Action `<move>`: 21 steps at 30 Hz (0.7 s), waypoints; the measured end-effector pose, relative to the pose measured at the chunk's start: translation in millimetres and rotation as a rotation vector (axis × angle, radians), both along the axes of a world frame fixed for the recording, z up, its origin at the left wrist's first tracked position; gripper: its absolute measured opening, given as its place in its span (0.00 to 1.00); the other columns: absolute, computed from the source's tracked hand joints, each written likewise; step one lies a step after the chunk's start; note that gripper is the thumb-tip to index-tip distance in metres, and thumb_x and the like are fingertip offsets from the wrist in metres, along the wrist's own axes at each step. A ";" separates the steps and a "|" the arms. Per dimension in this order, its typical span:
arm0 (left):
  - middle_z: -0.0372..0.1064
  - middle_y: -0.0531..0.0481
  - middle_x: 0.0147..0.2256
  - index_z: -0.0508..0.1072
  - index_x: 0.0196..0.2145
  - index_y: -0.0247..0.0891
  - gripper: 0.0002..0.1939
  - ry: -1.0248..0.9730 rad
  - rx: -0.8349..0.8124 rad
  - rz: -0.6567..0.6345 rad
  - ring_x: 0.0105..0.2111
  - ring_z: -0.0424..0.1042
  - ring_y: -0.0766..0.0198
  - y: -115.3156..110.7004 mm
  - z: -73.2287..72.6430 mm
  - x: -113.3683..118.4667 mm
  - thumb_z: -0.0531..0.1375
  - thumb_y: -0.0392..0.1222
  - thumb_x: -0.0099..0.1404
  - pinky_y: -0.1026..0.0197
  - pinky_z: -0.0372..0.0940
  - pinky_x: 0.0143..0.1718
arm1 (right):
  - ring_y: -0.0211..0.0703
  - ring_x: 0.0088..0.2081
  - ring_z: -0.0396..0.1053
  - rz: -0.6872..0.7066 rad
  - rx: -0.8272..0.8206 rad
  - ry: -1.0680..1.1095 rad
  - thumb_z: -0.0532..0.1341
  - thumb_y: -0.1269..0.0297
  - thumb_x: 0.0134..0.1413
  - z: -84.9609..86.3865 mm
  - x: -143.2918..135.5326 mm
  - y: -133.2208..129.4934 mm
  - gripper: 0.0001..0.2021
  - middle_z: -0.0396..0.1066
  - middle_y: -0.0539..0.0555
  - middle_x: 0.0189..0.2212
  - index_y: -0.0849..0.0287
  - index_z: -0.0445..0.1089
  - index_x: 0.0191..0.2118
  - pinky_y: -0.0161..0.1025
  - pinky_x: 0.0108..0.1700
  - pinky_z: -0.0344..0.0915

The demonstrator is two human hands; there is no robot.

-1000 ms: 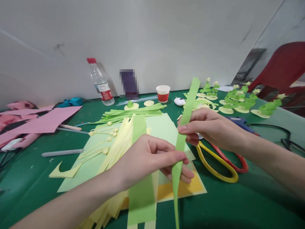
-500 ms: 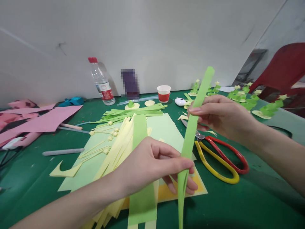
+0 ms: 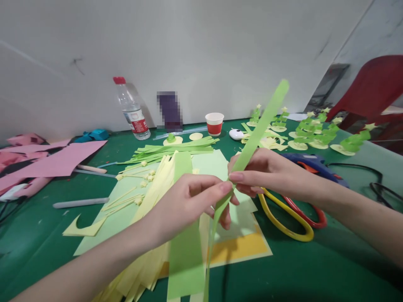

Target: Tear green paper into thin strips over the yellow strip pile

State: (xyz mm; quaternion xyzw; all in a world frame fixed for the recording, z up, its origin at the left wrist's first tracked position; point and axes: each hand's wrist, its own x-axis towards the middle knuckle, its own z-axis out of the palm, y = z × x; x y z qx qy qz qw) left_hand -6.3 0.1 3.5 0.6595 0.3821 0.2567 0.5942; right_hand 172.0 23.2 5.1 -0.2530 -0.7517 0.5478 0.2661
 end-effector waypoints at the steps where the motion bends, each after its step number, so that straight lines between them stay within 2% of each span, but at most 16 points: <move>1: 0.69 0.57 0.18 0.71 0.21 0.36 0.17 -0.015 0.011 0.012 0.22 0.69 0.73 -0.3 0.1 0.5 0.52 0.43 0.64 0.71 0.63 0.29 | 0.28 0.19 0.54 0.005 0.022 0.033 0.55 0.69 0.55 -0.5 -0.2 -0.5 0.10 0.60 0.45 0.18 0.61 0.65 0.24 0.28 0.20 0.50; 5: 0.71 0.55 0.21 0.73 0.25 0.34 0.14 -0.098 -0.100 0.026 0.20 0.71 0.72 -2.8 1.1 3.6 0.53 0.42 0.63 0.71 0.66 0.25 | 0.28 0.21 0.55 -0.058 0.054 0.097 0.54 0.71 0.55 -1.1 -1.4 -2.4 0.09 0.60 0.45 0.20 0.60 0.64 0.24 0.28 0.22 0.53; 8: 0.72 0.55 0.19 0.72 0.22 0.35 0.15 -0.149 -0.190 0.012 0.20 0.72 0.72 -5.7 1.1 5.1 0.54 0.42 0.63 0.72 0.67 0.24 | 0.28 0.21 0.54 -0.114 0.046 0.126 0.56 0.70 0.53 -1.2 -1.7 -3.8 0.08 0.58 0.45 0.19 0.59 0.65 0.24 0.28 0.22 0.53; 13: 0.71 0.56 0.17 0.70 0.19 0.36 0.16 -0.189 -0.236 -0.006 0.19 0.72 0.72 -10.1 0.9 5.0 0.55 0.43 0.62 0.74 0.66 0.23 | 0.29 0.20 0.52 -0.081 0.027 0.152 0.56 0.66 0.54 -3.3 1.1 -4.4 0.11 0.56 0.45 0.18 0.59 0.62 0.22 0.30 0.21 0.51; 17: 0.70 0.58 0.15 0.70 0.18 0.36 0.14 -0.173 -0.250 -0.015 0.16 0.70 0.75 -10.1 1.6 4.0 0.57 0.40 0.60 0.76 0.64 0.21 | 0.30 0.20 0.51 -0.083 0.047 0.109 0.56 0.62 0.55 -7.3 0.1 -5.6 0.13 0.53 0.45 0.17 0.60 0.60 0.22 0.31 0.21 0.49; 21: 0.70 0.59 0.15 0.68 0.19 0.36 0.15 -0.129 -0.262 -0.033 0.15 0.69 0.76 -9.9 0.8 2.9 0.54 0.41 0.62 0.77 0.62 0.20 | 0.29 0.19 0.51 -0.014 -0.005 0.078 0.56 0.61 0.55 -11.5 -3.5 -4.9 0.13 0.52 0.44 0.16 0.61 0.61 0.23 0.30 0.19 0.47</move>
